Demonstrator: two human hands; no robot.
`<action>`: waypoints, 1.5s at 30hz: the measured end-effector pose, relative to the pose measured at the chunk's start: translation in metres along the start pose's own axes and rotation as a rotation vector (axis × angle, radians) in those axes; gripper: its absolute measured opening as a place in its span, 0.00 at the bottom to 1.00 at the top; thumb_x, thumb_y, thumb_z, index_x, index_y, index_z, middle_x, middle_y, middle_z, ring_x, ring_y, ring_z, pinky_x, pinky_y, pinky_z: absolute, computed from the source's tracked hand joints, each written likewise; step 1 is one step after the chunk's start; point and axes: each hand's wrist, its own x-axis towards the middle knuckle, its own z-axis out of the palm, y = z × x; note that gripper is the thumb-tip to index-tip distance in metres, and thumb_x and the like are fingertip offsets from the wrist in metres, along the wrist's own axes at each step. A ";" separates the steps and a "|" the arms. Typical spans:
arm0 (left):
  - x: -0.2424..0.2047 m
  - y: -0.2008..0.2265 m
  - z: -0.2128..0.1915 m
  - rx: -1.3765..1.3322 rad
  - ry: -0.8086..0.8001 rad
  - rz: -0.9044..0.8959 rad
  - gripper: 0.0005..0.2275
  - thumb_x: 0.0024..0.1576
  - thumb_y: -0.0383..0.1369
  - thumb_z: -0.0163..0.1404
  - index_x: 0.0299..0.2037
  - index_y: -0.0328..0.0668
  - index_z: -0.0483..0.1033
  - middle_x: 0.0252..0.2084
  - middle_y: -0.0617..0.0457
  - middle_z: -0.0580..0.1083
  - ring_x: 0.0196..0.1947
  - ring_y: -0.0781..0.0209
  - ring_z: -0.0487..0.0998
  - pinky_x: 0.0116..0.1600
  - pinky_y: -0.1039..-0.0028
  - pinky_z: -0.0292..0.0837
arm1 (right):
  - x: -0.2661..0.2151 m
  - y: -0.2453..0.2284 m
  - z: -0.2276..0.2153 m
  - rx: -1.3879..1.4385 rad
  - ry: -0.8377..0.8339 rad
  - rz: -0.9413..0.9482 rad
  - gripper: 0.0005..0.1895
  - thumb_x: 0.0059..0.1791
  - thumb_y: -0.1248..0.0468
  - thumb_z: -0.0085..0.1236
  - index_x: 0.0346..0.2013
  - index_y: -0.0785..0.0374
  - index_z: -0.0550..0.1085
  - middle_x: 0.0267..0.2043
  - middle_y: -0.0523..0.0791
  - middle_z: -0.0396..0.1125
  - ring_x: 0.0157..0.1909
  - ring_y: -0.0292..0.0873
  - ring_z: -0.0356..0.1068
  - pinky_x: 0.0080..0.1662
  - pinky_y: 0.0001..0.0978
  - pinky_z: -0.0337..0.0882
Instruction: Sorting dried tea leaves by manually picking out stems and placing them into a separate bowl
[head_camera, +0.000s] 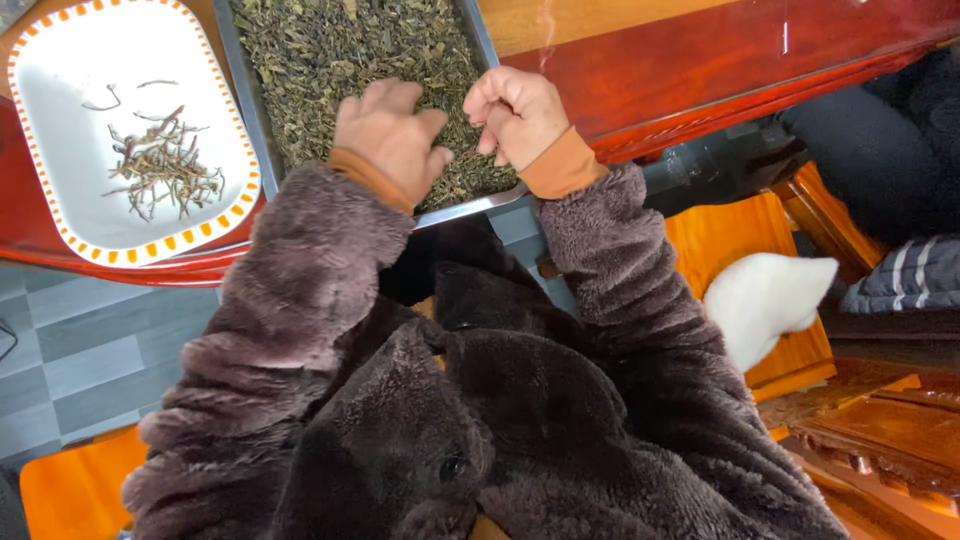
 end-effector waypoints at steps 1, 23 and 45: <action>0.003 -0.004 0.015 0.003 0.004 0.000 0.15 0.57 0.42 0.58 0.49 0.45 0.82 0.63 0.34 0.71 0.66 0.34 0.66 0.62 0.38 0.64 | -0.001 0.003 0.001 -0.001 0.001 -0.005 0.17 0.53 0.81 0.37 0.36 0.62 0.74 0.35 0.45 0.71 0.22 0.30 0.69 0.20 0.16 0.71; -0.045 -0.072 0.029 -0.287 0.444 0.061 0.03 0.57 0.24 0.60 0.38 0.41 0.82 0.42 0.49 0.79 0.40 0.51 0.79 0.41 0.62 0.77 | 0.005 -0.010 -0.001 -0.184 0.056 -0.188 0.03 0.54 0.70 0.57 0.39 0.59 0.77 0.33 0.40 0.73 0.32 0.32 0.70 0.37 0.22 0.78; -0.085 -0.061 0.040 -0.382 0.493 0.099 0.04 0.65 0.25 0.65 0.46 0.41 0.83 0.51 0.43 0.81 0.52 0.46 0.81 0.61 0.61 0.72 | 0.028 -0.024 0.015 -0.892 -0.312 0.269 0.03 0.52 0.59 0.59 0.34 0.47 0.77 0.40 0.39 0.73 0.39 0.44 0.75 0.44 0.39 0.79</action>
